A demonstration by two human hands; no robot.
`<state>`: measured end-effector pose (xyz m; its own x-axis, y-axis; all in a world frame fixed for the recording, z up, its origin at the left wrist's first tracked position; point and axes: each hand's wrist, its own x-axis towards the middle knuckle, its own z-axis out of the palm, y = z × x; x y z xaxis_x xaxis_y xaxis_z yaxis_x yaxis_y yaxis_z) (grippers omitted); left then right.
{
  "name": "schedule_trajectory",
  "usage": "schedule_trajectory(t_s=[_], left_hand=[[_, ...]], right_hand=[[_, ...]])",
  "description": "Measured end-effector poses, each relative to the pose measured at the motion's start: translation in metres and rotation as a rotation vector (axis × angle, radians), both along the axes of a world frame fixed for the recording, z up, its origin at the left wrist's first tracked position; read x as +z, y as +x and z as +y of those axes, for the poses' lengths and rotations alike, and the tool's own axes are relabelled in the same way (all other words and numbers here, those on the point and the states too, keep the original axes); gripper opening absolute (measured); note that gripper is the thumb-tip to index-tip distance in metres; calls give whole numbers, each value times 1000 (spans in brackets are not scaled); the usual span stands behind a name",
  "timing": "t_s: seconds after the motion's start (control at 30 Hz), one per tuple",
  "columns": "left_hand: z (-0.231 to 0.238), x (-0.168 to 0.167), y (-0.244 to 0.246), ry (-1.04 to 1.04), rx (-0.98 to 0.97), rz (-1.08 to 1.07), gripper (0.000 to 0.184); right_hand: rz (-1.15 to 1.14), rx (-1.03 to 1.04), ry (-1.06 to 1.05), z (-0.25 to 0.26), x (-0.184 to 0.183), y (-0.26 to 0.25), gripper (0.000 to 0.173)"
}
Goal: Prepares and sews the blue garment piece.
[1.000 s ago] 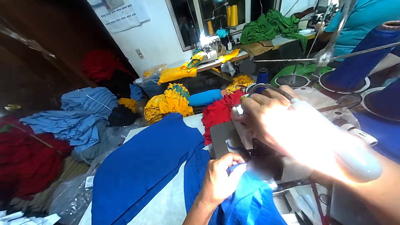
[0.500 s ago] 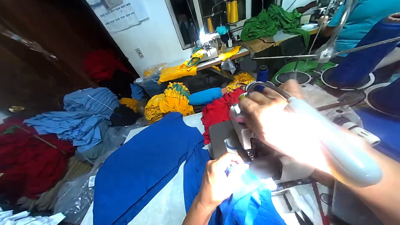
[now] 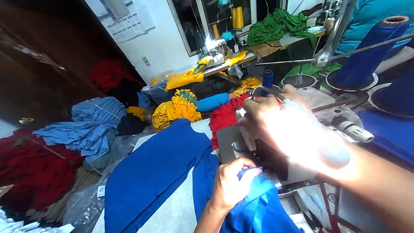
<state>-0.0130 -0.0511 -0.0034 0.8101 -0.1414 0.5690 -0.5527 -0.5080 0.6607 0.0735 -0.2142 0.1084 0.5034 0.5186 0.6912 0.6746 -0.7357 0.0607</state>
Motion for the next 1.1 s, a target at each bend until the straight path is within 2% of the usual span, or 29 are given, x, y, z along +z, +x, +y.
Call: schedule_trajectory(t_s=[0.03, 0.07, 0.1, 0.13, 0.17, 0.2, 0.27, 0.33, 0.4, 0.47, 0.53, 0.6, 0.63, 0.7, 0.77, 0.9, 0.97, 1.03, 1.07, 1.1], left_hand=[[1, 0, -1, 5, -5, 15, 15], [2, -1, -1, 7, -13, 22, 14], [2, -1, 0, -2, -27, 24, 14], [3, -1, 0, -25, -48, 21, 14], [5, 1, -2, -68, -76, 12, 13], [6, 3, -4, -142, -117, -11, 10], [11, 12, -9, -291, -220, -79, 9], [19, 29, -19, -326, -271, -133, 12], [27, 37, -27, -298, -252, -127, 12], [29, 21, -27, -220, -172, -71, 9], [25, -2, -27, -131, -110, -46, 10], [21, -13, -28, -63, -25, -96, 8], [19, -16, -29, -46, 0, -126, 7], [20, -18, -28, -54, -16, -167, 4], [22, -17, -27, -153, -102, -134, 1], [29, -2, -47, -497, -288, 11, 12], [37, 19, -75, -552, -423, 70, 16], [51, 30, -94, -494, -616, 168, 16], [55, 25, -101, -387, -568, 227, 15], [56, 11, -105, -260, -439, 278, 15]], right_hand=[[-151, 90, 100, 2, -23, 20, 22], [-448, 227, 324, 16, -57, 59, 24], [-565, 307, 428, 25, -69, 78, 27], [-454, 301, 374, 21, -62, 66, 26], [-150, 201, 151, 10, -32, 32, 26], [-44, 169, 105, 10, -19, 20, 28], [-67, 130, 178, 15, -18, 17, 33], [-91, 79, 218, 19, -19, 16, 36], [6, 51, 182, 12, -14, 1, 37], [49, 3, 221, -3, -12, -29, 37], [37, 8, 358, -26, -31, -67, 39], [52, -5, 499, -45, -71, -104, 34], [154, -44, 537, -51, -96, -119, 28], [545, -70, 540, -56, -141, -144, 36], [883, -27, 536, -52, -170, -161, 44], [998, -14, 359, -36, -171, -176, 56], [811, -11, 329, -29, -189, -177, 49], [781, 20, 310, -28, -195, -178, 35], [874, 57, 311, -29, -186, -179, 33], [936, 98, 346, -28, -179, -181, 32]])
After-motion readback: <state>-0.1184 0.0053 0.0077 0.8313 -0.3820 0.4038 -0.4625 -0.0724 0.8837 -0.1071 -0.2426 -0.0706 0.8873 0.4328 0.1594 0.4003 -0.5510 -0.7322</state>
